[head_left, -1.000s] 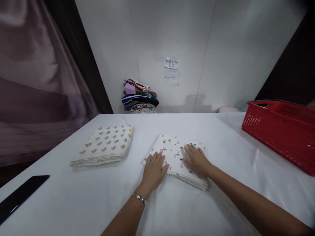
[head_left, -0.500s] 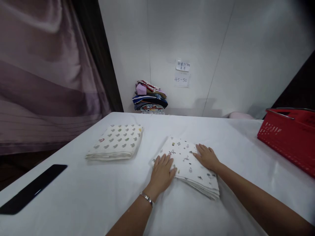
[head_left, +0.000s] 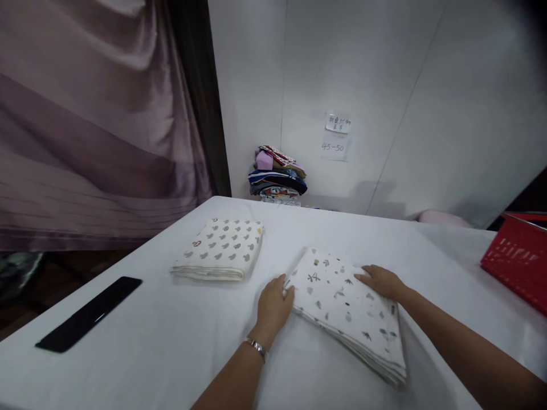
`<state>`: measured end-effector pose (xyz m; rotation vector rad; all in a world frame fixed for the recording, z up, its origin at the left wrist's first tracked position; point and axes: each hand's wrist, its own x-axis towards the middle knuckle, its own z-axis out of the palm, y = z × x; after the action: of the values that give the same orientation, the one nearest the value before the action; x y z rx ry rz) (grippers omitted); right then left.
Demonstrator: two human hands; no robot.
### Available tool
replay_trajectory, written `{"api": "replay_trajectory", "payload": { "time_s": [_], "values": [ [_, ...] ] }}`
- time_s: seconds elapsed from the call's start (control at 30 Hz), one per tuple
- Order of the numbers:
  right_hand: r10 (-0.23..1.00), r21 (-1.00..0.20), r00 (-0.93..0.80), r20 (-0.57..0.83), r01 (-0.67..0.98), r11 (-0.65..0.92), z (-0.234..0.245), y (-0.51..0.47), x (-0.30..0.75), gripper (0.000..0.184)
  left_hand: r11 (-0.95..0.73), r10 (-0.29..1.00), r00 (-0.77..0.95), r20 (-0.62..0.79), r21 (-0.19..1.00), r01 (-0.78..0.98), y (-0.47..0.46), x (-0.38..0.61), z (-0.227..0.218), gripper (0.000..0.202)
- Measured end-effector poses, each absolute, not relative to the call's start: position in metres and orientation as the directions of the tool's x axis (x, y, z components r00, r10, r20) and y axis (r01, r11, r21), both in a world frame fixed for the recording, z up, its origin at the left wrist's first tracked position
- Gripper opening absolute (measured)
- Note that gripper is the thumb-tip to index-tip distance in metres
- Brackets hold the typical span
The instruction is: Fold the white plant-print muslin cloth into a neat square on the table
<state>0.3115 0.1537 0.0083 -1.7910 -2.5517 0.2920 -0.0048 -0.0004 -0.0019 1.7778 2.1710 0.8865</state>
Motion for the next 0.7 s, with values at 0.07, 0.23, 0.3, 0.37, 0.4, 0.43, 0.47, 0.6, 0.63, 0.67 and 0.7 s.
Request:
{"api": "replay_trajectory", "payload": {
  "time_s": [0.07,0.23,0.3,0.37,0.4,0.43,0.47,0.6,0.63,0.67,0.7],
  "values": [
    [0.932,-0.175,-0.341,-0.126,0.932,0.317,0.009,0.154,0.312,0.067,0.162,0.945,-0.291,0.149,0.560,0.813,-0.001,-0.006,0.000,0.046],
    [0.930,-0.191,-0.327,-0.167,0.936,0.295,0.013,0.149,0.310,0.066,0.208,0.949,-0.309,0.065,0.608,0.767,-0.001,-0.005,0.006,0.043],
    [0.931,-0.177,-0.332,-0.148,0.936,0.306,0.016,0.147,0.309,0.063,0.208,0.946,-0.320,0.056,0.652,0.729,0.001,-0.005,0.007,0.038],
    [0.929,-0.155,-0.345,-0.134,0.933,0.324,0.021,0.147,0.305,0.061,0.203,0.938,-0.340,0.062,0.698,0.687,0.002,-0.007,0.009,0.035],
    [0.927,-0.143,-0.354,-0.122,0.931,0.336,0.025,0.149,0.302,0.061,0.199,0.931,-0.356,0.074,0.716,0.670,0.003,-0.009,0.010,0.035],
    [0.925,-0.131,-0.366,-0.106,0.927,0.351,0.029,0.152,0.297,0.061,0.197,0.922,-0.377,0.091,0.728,0.656,0.004,-0.011,0.011,0.034],
    [0.922,-0.121,-0.378,-0.087,0.922,0.367,0.033,0.156,0.291,0.061,0.198,0.910,-0.401,0.109,0.736,0.648,0.006,-0.014,0.012,0.033],
    [0.912,-0.089,-0.408,-0.046,0.911,0.403,0.041,0.179,0.259,0.062,0.252,0.864,-0.487,0.127,0.728,0.637,0.009,-0.027,0.011,0.032],
    [0.911,-0.084,-0.410,-0.047,0.910,0.406,0.039,0.184,0.252,0.062,0.271,0.859,-0.497,0.120,0.718,0.641,0.010,-0.030,0.010,0.033],
    [0.911,-0.081,-0.410,-0.052,0.911,0.405,0.036,0.188,0.247,0.062,0.285,0.858,-0.502,0.112,0.709,0.645,0.010,-0.032,0.008,0.034],
    [0.911,-0.079,-0.409,-0.060,0.911,0.404,0.032,0.192,0.243,0.061,0.295,0.859,-0.501,0.105,0.700,0.651,0.011,-0.034,0.007,0.035]
  ]
}}
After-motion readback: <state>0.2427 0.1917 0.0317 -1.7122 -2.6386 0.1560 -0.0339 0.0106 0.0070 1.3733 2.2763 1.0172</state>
